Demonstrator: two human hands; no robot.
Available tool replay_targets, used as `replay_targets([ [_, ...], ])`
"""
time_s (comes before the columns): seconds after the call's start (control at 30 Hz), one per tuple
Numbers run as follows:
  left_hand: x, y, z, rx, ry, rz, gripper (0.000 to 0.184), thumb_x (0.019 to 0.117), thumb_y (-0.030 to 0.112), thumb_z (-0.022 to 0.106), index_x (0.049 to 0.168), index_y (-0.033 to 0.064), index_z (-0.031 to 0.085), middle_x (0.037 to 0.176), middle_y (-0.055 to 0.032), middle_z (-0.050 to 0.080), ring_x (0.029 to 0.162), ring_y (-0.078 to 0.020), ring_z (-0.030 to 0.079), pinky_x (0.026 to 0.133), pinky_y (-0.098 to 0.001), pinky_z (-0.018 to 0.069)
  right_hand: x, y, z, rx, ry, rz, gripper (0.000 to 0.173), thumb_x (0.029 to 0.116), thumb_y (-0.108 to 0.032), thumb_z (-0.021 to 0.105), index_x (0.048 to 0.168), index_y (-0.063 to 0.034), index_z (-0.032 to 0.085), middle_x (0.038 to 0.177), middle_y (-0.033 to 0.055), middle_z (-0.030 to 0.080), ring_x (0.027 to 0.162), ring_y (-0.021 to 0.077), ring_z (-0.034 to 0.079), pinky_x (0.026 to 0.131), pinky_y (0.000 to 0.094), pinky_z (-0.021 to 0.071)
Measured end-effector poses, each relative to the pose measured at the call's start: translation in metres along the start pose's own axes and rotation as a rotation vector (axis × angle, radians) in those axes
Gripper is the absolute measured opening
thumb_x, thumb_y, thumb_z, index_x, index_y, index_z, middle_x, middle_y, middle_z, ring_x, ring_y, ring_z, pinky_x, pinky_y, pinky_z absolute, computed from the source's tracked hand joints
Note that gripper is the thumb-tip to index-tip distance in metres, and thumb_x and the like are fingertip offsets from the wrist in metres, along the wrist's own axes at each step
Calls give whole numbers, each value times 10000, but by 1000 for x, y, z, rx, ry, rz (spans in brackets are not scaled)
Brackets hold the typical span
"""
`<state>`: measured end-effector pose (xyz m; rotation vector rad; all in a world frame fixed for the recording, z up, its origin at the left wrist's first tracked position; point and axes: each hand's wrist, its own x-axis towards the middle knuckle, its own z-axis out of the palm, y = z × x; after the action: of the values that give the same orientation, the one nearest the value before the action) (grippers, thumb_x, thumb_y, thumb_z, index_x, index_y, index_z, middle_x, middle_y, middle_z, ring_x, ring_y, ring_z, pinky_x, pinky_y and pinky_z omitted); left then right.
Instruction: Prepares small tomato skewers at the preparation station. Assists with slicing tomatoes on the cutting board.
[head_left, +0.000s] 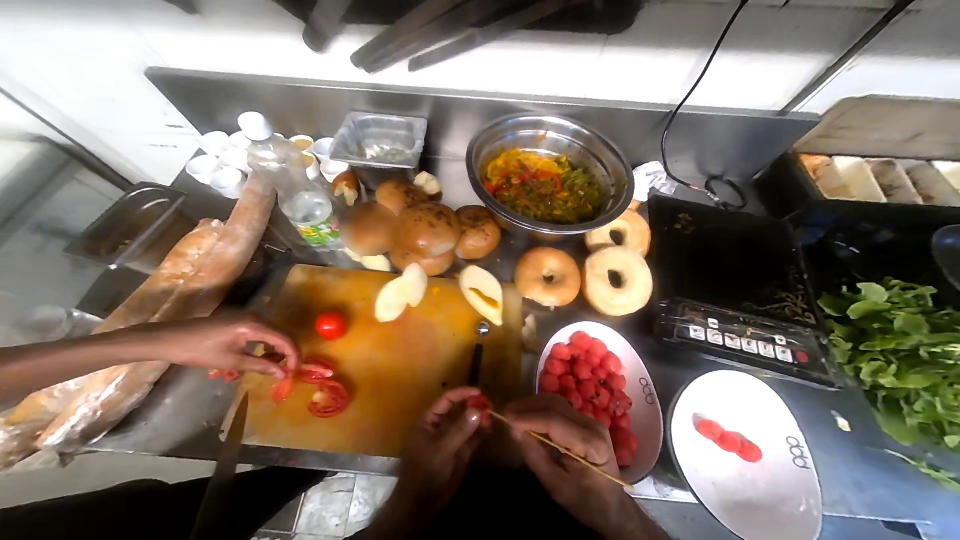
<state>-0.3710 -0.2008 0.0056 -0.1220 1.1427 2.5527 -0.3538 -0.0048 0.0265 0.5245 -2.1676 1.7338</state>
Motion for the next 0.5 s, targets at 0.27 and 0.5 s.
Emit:
replay_targets([
  [0.27, -1, -1, -2, -17, -35, -7, 241, 956, 96, 699, 1189, 39, 707, 1039, -129, 715, 867, -178, 704, 820, -343, 608, 1, 2, 0, -25, 33, 33, 104, 959, -75, 678, 1011, -55, 766, 1047, 60, 771, 1031, 168, 730, 914, 338, 617],
  [0.5, 4, 7, -5, 512, 164, 205, 236, 954, 62, 655, 1178, -1, 686, 1005, -91, 736, 855, -171, 715, 766, -323, 622, -2, -1, -17, 40, 28, 90, 114, 949, -60, 682, 1018, -24, 766, 1018, 81, 768, 961, 154, 734, 860, 327, 630],
])
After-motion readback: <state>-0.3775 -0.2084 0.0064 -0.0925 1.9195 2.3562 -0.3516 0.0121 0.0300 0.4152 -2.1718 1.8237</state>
